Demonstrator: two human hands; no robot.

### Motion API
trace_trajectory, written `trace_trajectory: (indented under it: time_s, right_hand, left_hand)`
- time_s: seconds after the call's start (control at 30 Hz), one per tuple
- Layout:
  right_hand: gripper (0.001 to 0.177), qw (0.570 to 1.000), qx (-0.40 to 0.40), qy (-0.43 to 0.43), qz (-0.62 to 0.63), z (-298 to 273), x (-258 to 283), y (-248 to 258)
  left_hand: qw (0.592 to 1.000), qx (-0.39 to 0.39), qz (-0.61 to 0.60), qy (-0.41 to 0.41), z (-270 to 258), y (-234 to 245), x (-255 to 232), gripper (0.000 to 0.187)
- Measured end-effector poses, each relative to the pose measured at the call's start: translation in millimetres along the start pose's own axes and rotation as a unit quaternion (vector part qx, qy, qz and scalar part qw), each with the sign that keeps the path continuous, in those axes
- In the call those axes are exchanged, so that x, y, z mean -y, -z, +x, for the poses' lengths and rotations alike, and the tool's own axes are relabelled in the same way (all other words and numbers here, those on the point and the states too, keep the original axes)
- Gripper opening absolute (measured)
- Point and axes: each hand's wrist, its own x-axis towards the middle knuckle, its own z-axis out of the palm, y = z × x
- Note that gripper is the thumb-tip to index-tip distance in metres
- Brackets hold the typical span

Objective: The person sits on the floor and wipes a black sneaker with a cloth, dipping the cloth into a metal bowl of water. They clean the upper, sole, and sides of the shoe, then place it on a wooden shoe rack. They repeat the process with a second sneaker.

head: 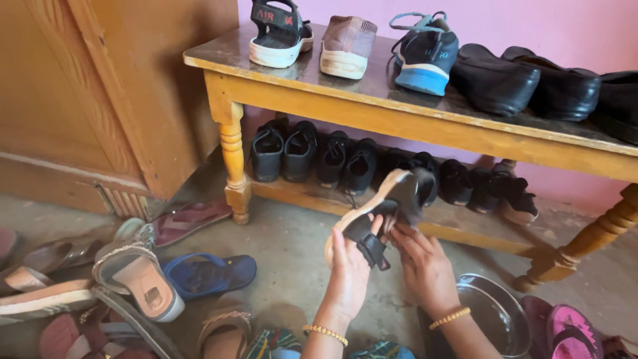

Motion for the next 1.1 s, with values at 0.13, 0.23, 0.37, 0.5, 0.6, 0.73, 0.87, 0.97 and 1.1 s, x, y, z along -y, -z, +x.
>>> trace_trajectory:
  time_s: [0.13, 0.23, 0.37, 0.5, 0.6, 0.73, 0.87, 0.97, 1.1]
  right_hand:
    - [0.044, 0.962, -0.033, -0.123, 0.242, 0, 9, -5]
    - [0.039, 0.92, -0.042, -0.172, 0.349, 5, 11, -14]
    - [0.045, 0.997, -0.046, 0.039, 0.057, -10, -14, -29]
    - [0.036, 0.996, 0.092, -0.003, 0.001, -73, -59, -49]
    - [0.032, 0.929, 0.083, -0.265, 0.246, -116, -100, -52]
    - [0.042, 0.609, 0.077, -0.557, 0.559, -135, -142, -40]
    - [0.05, 0.539, 0.043, -0.478, 0.692, -130, -156, -27]
    - [0.044, 0.503, 0.014, -0.499, 0.706, -122, -150, -22]
    - [0.04, 0.493, -0.008, -0.489, 0.72, -114, -144, -2]
  left_hand:
    - [0.999, -0.02, 0.043, 0.002, 1, -7, 0, 0.087]
    - [0.999, -0.035, 0.009, 0.032, 1, -10, -3, 0.088]
    - [0.997, 0.002, -0.069, -0.021, -4, -10, -24, 0.093]
    - [0.993, 0.006, -0.117, -0.019, -9, -5, -49, 0.093]
    - [0.991, -0.067, -0.115, 0.019, -4, 8, -43, 0.088]
    - [0.945, -0.248, -0.153, 0.15, 8, 57, 2, 0.079]
    - [0.9, -0.332, -0.08, 0.27, 10, 123, 69, 0.08]
    - [0.884, -0.371, 0.052, 0.28, 11, 152, 96, 0.058]
    - [0.683, -0.287, 0.669, 0.05, -7, 147, 92, 0.038]
